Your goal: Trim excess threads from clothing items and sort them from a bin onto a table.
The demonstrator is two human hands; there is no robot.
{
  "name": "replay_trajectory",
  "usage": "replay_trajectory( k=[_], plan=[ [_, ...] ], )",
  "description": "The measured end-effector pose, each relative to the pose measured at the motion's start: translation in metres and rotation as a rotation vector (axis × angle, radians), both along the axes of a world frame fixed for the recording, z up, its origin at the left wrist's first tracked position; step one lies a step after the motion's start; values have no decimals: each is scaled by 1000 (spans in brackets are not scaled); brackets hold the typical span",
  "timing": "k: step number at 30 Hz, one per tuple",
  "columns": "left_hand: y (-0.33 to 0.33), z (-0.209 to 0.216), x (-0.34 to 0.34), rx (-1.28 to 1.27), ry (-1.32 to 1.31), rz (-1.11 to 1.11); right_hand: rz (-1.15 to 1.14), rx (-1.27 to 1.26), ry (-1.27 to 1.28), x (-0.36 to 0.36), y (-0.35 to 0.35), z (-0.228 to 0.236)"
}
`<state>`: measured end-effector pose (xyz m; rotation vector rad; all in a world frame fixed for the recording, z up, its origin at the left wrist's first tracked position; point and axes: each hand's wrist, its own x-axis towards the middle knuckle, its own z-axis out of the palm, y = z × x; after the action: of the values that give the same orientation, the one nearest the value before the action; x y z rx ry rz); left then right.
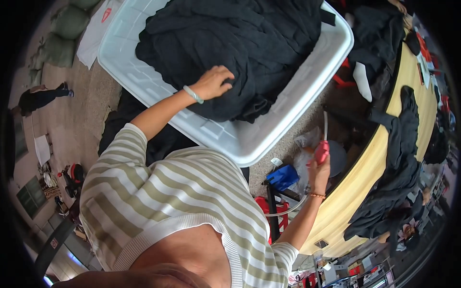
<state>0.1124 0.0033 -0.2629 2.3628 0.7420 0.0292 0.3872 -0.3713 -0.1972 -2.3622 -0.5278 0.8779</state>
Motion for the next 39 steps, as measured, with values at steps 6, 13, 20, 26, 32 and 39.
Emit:
replay_trajectory(
  k=[6, 13, 20, 26, 32, 39],
  plan=[
    [117, -45, -3, 317, -18, 143, 342, 21, 10, -68, 124, 24],
    [153, -81, 22, 322, -106, -176, 453, -74, 37, -104, 208, 17],
    [110, -61, -57, 169, -154, -351, 570, -75, 22, -114, 246, -7],
    [127, -62, -79, 59, -295, -151, 657, -35, -79, -124, 277, -15],
    [259, -78, -56, 359, -194, 298, 615, -101, -59, -133, 277, -13],
    [336, -85, -8, 396, 125, 82, 573, -92, -69, -140, 264, -17]
  ],
)
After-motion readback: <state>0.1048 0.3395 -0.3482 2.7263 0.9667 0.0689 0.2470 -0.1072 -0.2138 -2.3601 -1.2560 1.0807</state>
